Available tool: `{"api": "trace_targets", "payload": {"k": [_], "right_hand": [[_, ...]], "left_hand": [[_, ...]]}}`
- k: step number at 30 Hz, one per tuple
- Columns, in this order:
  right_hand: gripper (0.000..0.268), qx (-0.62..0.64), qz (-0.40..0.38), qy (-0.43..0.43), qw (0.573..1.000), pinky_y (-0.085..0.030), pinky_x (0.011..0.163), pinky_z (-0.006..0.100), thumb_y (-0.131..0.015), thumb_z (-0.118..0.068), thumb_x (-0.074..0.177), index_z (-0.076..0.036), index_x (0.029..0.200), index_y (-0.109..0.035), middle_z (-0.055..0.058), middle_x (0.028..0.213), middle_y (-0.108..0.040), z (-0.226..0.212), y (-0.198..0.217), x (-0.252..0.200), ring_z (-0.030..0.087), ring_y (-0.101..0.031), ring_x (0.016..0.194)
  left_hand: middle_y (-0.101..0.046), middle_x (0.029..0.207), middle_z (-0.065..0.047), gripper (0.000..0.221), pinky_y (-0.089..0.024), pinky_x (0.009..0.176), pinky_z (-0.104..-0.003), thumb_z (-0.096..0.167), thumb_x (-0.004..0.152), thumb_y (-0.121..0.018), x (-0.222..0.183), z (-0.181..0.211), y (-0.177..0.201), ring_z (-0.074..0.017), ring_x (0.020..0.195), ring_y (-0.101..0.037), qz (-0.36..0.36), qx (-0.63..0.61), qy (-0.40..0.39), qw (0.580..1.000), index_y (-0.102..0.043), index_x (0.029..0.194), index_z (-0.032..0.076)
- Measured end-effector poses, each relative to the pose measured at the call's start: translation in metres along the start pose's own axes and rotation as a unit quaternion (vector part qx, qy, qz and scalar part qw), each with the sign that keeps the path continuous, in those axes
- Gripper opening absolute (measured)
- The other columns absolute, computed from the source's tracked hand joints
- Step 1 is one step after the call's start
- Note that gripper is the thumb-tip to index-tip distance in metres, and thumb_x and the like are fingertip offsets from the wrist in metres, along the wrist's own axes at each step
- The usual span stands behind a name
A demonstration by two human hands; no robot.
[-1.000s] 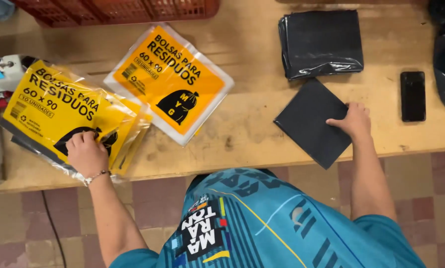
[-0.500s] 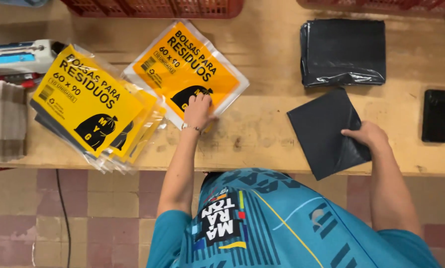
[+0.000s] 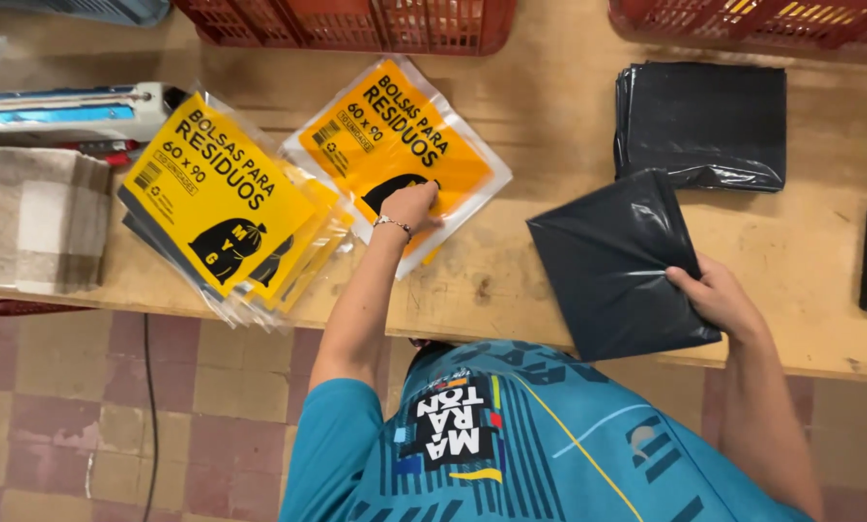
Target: Packing folded black plastic bags into yellow printed plastic sleeves
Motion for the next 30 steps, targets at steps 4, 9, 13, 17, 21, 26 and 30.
{"api": "trace_targets", "payload": {"k": [4,9,13,17,21,26,30], "right_hand": [[0.031,0.058,0.025,-0.076,0.995,-0.049,0.076,0.031,-0.066,-0.033,0.099,-0.003,0.102,-0.069,0.005,0.097,-0.068,-0.002,-0.036,0.007,0.015,-0.061,0.091],[0.015,0.230,0.066,-0.041,0.970,-0.051,0.063,0.031,-0.073,-0.019,0.102,-0.007,0.094,-0.070,0.003,0.078,-0.063,-0.017,-0.069,0.012,0.014,-0.057,0.071],[0.017,0.239,0.080,-0.047,0.966,-0.051,0.060,0.030,-0.075,-0.021,0.101,-0.006,0.096,-0.069,0.003,0.076,-0.063,-0.013,-0.082,0.015,0.014,-0.058,0.068],[0.015,0.248,0.084,-0.051,0.964,-0.051,0.061,0.031,-0.076,-0.019,0.099,-0.006,0.096,-0.070,0.005,0.076,-0.064,-0.014,-0.088,0.016,0.016,-0.058,0.069],[0.013,0.260,0.089,-0.041,0.961,-0.052,0.064,0.031,-0.077,-0.018,0.098,-0.007,0.098,-0.070,0.004,0.077,-0.063,-0.034,-0.086,0.014,0.015,-0.058,0.071],[0.016,0.256,0.094,-0.035,0.961,-0.052,0.061,0.031,-0.076,-0.020,0.099,-0.007,0.093,-0.071,0.006,0.074,-0.065,0.000,-0.093,0.023,0.015,-0.059,0.069],[0.012,0.294,0.104,-0.050,0.949,-0.051,0.059,0.026,-0.075,-0.018,0.099,-0.010,0.091,-0.070,0.001,0.073,-0.064,-0.037,-0.087,0.005,0.011,-0.059,0.066]], "left_hand": [[-0.057,0.075,-0.001,0.020,-0.041,0.052,-0.037,0.016,0.096,-0.062,0.015,-0.014,-0.016,-0.0212,0.062,-0.053,0.089,-0.016,-0.034,0.995,-0.049,0.081,0.016],[-0.062,0.106,-0.006,0.030,-0.059,0.087,-0.042,0.038,0.090,-0.073,0.010,-0.011,-0.020,-0.0300,0.108,-0.066,0.093,0.059,-0.008,0.994,-0.060,0.105,0.017],[-0.062,0.098,-0.005,0.009,-0.059,0.082,-0.039,0.025,0.096,-0.061,0.012,-0.012,-0.017,-0.0287,0.100,-0.068,0.134,0.029,-0.005,0.991,-0.061,0.097,0.016],[-0.061,0.108,-0.010,0.029,-0.059,0.091,-0.046,0.033,0.088,-0.073,-0.001,-0.004,-0.008,-0.0353,0.110,-0.064,0.098,-0.006,0.005,0.995,-0.059,0.103,0.013],[-0.067,0.100,-0.008,0.010,-0.060,0.086,-0.043,0.023,0.093,-0.067,0.023,-0.017,-0.017,-0.0328,0.099,-0.070,0.119,0.013,-0.001,0.993,-0.069,0.095,0.013],[-0.072,0.107,-0.013,0.018,-0.058,0.092,-0.048,0.024,0.098,-0.060,0.001,0.002,0.000,-0.0366,0.106,-0.070,0.124,-0.057,-0.004,0.991,-0.074,0.105,0.014],[-0.075,0.096,-0.007,0.021,-0.062,0.083,-0.048,0.029,0.095,-0.055,0.007,0.017,-0.018,-0.0333,0.097,-0.072,0.146,-0.088,0.016,0.985,-0.074,0.095,0.021]]}}
Point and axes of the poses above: each hand's wrist, its own x-axis towards the middle knuckle, its own y-axis out of the back of the hand, z = x × y, the point moved 2 cm from there along x, towards the middle knuckle
